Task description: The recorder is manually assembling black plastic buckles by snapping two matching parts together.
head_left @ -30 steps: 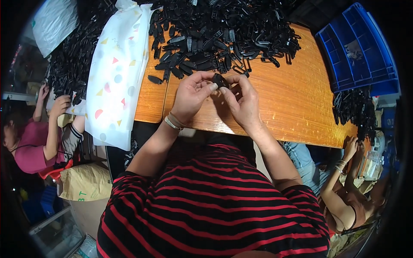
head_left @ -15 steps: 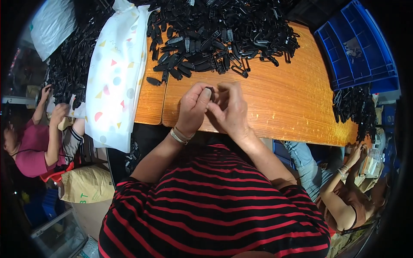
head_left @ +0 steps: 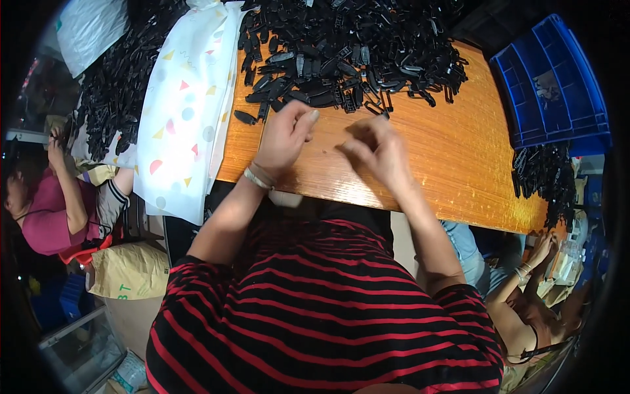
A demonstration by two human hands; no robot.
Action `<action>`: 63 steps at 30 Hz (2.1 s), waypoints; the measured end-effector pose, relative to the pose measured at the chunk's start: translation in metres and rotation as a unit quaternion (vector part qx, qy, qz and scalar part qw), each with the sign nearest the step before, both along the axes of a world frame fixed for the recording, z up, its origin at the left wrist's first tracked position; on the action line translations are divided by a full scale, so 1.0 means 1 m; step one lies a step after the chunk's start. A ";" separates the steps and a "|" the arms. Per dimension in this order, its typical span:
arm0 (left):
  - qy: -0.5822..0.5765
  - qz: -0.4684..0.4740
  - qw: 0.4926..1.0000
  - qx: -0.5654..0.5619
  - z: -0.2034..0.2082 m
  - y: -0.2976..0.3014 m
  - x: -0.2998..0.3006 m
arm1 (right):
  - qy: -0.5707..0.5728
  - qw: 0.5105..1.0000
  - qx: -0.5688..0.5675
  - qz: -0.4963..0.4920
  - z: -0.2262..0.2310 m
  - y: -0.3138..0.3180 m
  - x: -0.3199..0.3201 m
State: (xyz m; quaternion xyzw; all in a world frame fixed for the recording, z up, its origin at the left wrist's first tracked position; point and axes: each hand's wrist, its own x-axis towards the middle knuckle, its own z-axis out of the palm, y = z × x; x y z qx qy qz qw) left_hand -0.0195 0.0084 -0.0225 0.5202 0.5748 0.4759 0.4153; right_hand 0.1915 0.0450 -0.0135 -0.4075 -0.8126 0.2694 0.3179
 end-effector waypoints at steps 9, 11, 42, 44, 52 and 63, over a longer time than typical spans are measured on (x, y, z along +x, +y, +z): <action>0.461 0.031 0.870 0.175 -0.002 0.032 0.007 | -0.233 0.959 0.095 -0.129 -0.006 0.040 0.009; 0.473 0.026 0.865 0.166 0.000 0.032 0.007 | -0.215 0.967 0.086 -0.105 -0.002 0.033 0.014; -0.278 -0.056 0.959 -0.001 0.008 -0.012 0.025 | 0.349 0.915 -0.201 0.028 0.012 -0.020 -0.033; -0.267 -0.046 0.962 0.023 0.008 -0.011 0.019 | 0.333 0.922 -0.194 0.022 0.016 -0.019 -0.032; -0.285 -0.031 0.958 0.020 0.014 -0.011 0.019 | 0.306 0.945 -0.114 -0.014 0.003 -0.016 -0.032; -0.236 -0.001 0.972 0.016 0.014 -0.021 0.029 | 0.177 0.981 0.076 -0.015 0.009 -0.021 -0.034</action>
